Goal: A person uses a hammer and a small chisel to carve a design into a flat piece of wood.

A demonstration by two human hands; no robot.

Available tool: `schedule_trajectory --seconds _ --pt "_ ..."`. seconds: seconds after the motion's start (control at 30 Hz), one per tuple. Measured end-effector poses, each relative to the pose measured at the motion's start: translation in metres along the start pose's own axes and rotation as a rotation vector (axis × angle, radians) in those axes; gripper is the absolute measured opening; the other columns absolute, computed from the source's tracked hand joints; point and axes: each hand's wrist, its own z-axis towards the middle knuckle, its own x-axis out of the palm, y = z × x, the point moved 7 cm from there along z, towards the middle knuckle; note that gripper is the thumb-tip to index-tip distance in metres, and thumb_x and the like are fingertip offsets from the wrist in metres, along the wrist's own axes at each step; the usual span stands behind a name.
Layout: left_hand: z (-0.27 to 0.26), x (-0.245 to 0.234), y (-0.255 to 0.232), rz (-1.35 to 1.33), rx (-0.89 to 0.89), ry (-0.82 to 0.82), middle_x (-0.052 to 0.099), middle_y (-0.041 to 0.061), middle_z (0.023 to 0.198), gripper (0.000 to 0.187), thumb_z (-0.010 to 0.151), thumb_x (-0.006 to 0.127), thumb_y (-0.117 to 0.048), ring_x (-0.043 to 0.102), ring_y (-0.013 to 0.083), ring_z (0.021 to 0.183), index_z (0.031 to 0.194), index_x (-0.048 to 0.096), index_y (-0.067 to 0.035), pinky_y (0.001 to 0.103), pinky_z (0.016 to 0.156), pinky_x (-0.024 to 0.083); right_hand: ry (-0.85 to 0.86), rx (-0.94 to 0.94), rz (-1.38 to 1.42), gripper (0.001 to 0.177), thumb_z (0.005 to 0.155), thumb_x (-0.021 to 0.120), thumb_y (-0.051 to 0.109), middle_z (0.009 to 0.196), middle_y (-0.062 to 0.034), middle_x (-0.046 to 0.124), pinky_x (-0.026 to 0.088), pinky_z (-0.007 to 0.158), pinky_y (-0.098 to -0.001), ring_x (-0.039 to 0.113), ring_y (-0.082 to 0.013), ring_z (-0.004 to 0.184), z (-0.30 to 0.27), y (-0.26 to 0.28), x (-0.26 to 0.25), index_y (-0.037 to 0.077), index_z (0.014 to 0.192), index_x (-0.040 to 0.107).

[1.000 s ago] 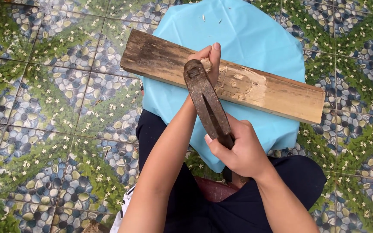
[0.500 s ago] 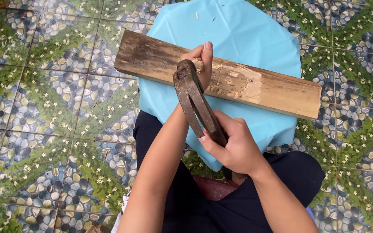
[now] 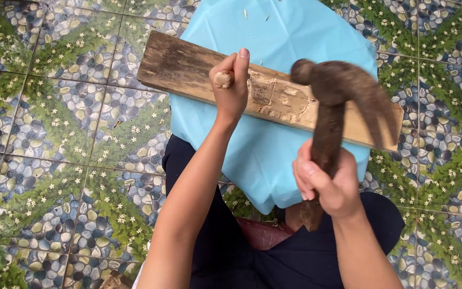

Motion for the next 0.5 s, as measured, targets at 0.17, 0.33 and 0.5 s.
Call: schedule_trajectory --seconds 0.17,0.33,0.5 --pt "-0.006 -0.007 0.005 -0.068 -0.072 -0.033 0.044 -0.001 0.058 0.045 0.102 0.053 -0.028 0.038 0.0093 0.056 0.063 0.044 -0.007 0.025 0.056 0.04 -0.127 -0.127 0.164 0.003 0.092 0.049 0.009 0.059 0.004 0.043 0.037 0.035 -0.0185 0.037 -0.0059 0.041 -0.002 0.022 -0.025 0.009 0.095 0.049" --pt "-0.017 -0.008 0.009 -0.193 -0.114 -0.125 0.033 -0.006 0.059 0.043 0.103 0.051 -0.028 0.028 0.0068 0.058 0.065 0.039 -0.011 0.024 0.059 0.041 -0.227 -0.136 0.194 0.003 0.093 0.048 0.008 0.059 0.0019 0.042 0.035 0.039 -0.0175 0.038 -0.006 0.042 -0.011 0.024 -0.042 0.008 0.096 0.049" --pt "-0.026 -0.006 -0.001 -0.045 -0.01 -0.14 0.032 -0.006 0.061 0.044 0.104 0.049 -0.021 0.024 0.0077 0.059 0.064 0.034 -0.01 0.026 0.054 0.026 -0.208 -0.122 0.131 0.003 0.092 0.05 0.009 0.058 0.0022 0.043 0.035 0.038 -0.0179 0.038 -0.0057 0.041 -0.01 0.024 -0.035 0.009 0.094 0.049"
